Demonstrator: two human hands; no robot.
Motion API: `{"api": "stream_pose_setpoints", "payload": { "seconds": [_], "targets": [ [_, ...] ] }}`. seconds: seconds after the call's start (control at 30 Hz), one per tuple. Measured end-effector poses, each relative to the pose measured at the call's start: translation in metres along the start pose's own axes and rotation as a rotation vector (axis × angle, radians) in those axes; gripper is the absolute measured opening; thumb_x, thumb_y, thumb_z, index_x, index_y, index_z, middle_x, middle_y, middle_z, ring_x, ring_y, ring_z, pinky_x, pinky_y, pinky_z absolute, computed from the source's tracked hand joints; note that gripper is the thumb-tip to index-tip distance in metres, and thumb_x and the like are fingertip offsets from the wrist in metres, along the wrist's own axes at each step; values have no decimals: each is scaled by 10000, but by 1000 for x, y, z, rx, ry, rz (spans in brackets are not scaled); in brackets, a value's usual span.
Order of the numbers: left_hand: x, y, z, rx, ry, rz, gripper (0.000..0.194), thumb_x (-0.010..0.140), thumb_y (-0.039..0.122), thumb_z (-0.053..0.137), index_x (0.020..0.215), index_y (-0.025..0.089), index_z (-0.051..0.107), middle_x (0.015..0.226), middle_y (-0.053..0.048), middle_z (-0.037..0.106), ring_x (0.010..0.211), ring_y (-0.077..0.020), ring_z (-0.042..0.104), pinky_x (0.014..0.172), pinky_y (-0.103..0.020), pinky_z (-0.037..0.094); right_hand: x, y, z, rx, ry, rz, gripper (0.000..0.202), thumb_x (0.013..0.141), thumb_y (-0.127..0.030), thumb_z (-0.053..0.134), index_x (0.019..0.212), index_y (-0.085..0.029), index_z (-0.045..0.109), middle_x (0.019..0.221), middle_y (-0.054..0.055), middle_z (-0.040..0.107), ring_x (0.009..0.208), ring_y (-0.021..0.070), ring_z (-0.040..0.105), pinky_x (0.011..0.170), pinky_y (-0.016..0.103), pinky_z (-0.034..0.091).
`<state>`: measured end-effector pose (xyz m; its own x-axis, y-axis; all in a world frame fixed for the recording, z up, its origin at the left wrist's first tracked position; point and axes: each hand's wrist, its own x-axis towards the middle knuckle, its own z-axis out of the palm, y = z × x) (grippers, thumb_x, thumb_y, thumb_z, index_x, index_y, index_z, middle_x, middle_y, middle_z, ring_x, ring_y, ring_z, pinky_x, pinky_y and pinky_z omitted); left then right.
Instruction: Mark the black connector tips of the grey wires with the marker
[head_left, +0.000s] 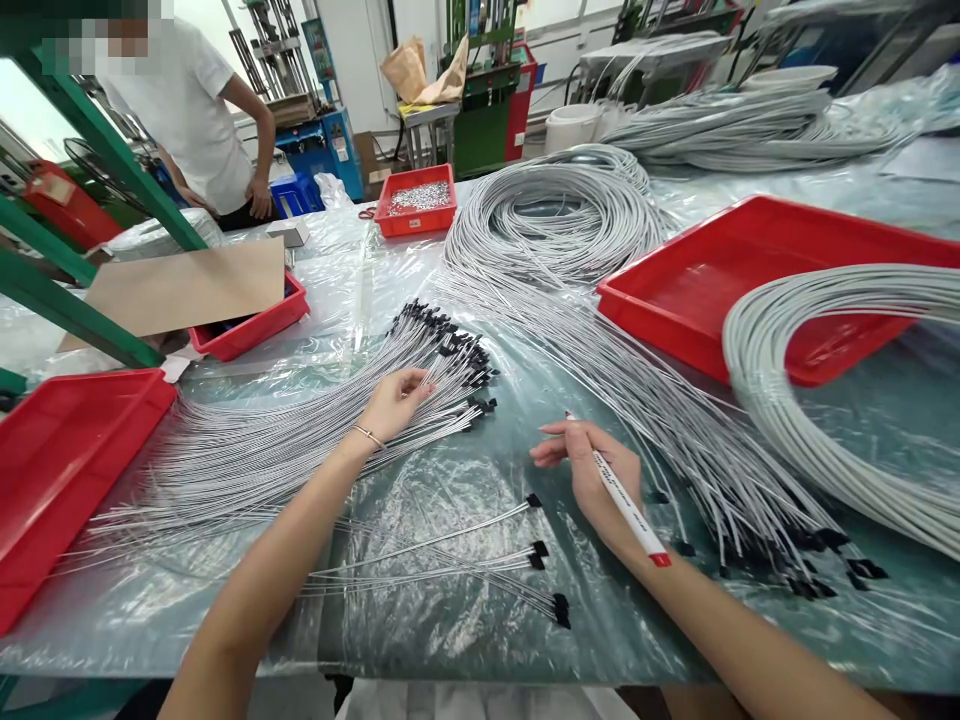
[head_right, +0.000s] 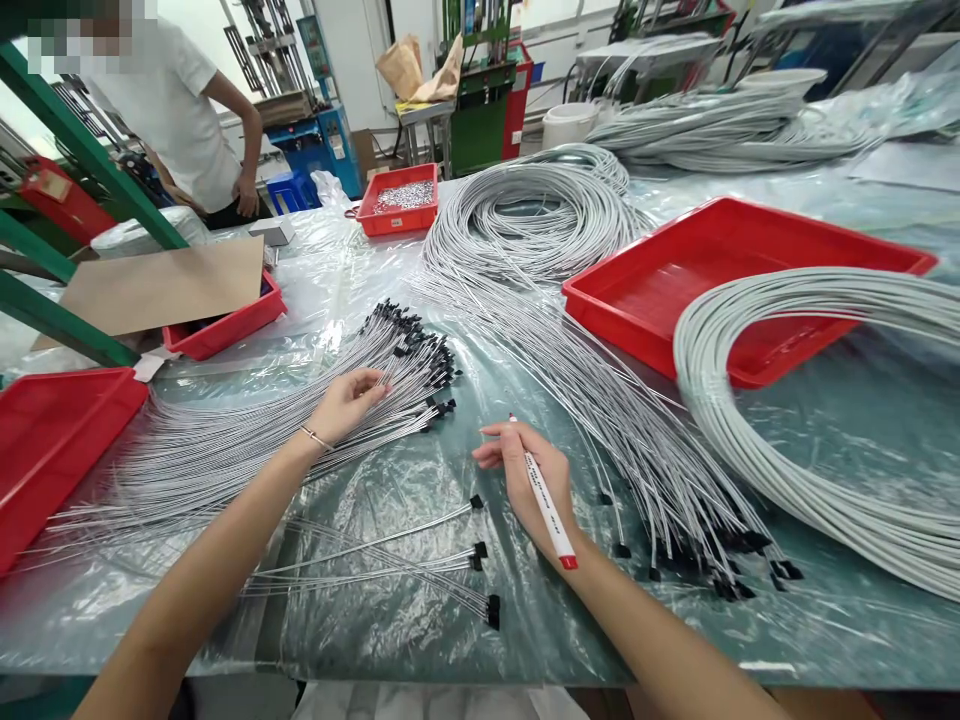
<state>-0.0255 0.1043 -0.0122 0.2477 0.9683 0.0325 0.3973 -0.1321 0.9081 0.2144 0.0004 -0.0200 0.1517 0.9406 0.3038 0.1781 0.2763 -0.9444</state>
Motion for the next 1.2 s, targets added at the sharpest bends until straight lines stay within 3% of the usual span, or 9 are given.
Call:
{"api": "stream_pose_setpoints", "payload": {
  "seconds": [0.2,0.33,0.47,0.63,0.73,0.8,0.87,0.93,1.2],
  "targets": [
    [-8,13,-2,31,27,51,266,867,339,466,962,99,531,735,-42,569,589,-92,459,564,-211,360,1,3,1,-4,4,-20,285,929,-373,440,887,-138,597,688,48,639,549,108,580,549,220,491],
    [-25,34,5,-16,-278,76,410,899,447,416,910,85,606,606,-10,490,483,-64,360,476,-192,288,4,5,0,17,11,-6,273,929,-364,446,970,-144,602,794,64,664,603,119,614,560,223,500],
    [-42,46,20,61,-580,53,407,901,441,432,923,93,641,589,-10,505,498,-72,392,476,-189,294,2,-1,-1,-5,-19,-80,298,931,-322,444,1183,-207,556,1117,61,617,966,171,618,780,282,525],
    [-47,44,38,88,-544,99,336,918,386,421,871,115,614,629,-6,558,544,-74,449,518,-179,336,-6,-8,2,-301,-324,-121,439,913,-286,458,1340,-188,431,1241,57,549,1132,174,531,978,312,420],
    [-47,46,42,64,-511,83,314,924,375,412,837,119,572,698,-6,607,484,-56,468,493,-176,354,-4,-7,1,-308,-345,-115,545,904,-321,473,1408,-177,324,1281,82,514,1115,181,540,949,318,428],
    [-48,48,42,6,-526,26,308,924,387,414,871,119,556,759,-13,632,426,-47,480,462,-177,371,0,-6,-1,-301,-298,-57,476,882,-376,503,1304,-160,457,1121,83,612,936,181,611,819,300,474],
    [-48,51,41,-27,-541,7,296,921,380,427,884,114,553,789,-21,645,433,-52,520,480,-174,403,3,-6,-2,-298,-301,7,327,869,-423,506,1001,-143,611,842,55,658,691,153,600,661,274,462],
    [-48,52,40,-11,-527,43,290,910,367,455,853,109,577,780,-26,647,497,-59,561,517,-163,420,6,-7,-2,-272,-350,36,324,874,-424,491,736,-148,591,658,24,616,572,125,542,617,266,423],
    [-48,48,44,-71,-479,19,313,906,386,448,837,101,558,739,-29,632,441,-45,504,457,-158,390,6,-11,-1,-150,-444,64,365,901,-398,452,659,-145,556,621,24,600,567,112,550,623,252,424]
  ]
}}
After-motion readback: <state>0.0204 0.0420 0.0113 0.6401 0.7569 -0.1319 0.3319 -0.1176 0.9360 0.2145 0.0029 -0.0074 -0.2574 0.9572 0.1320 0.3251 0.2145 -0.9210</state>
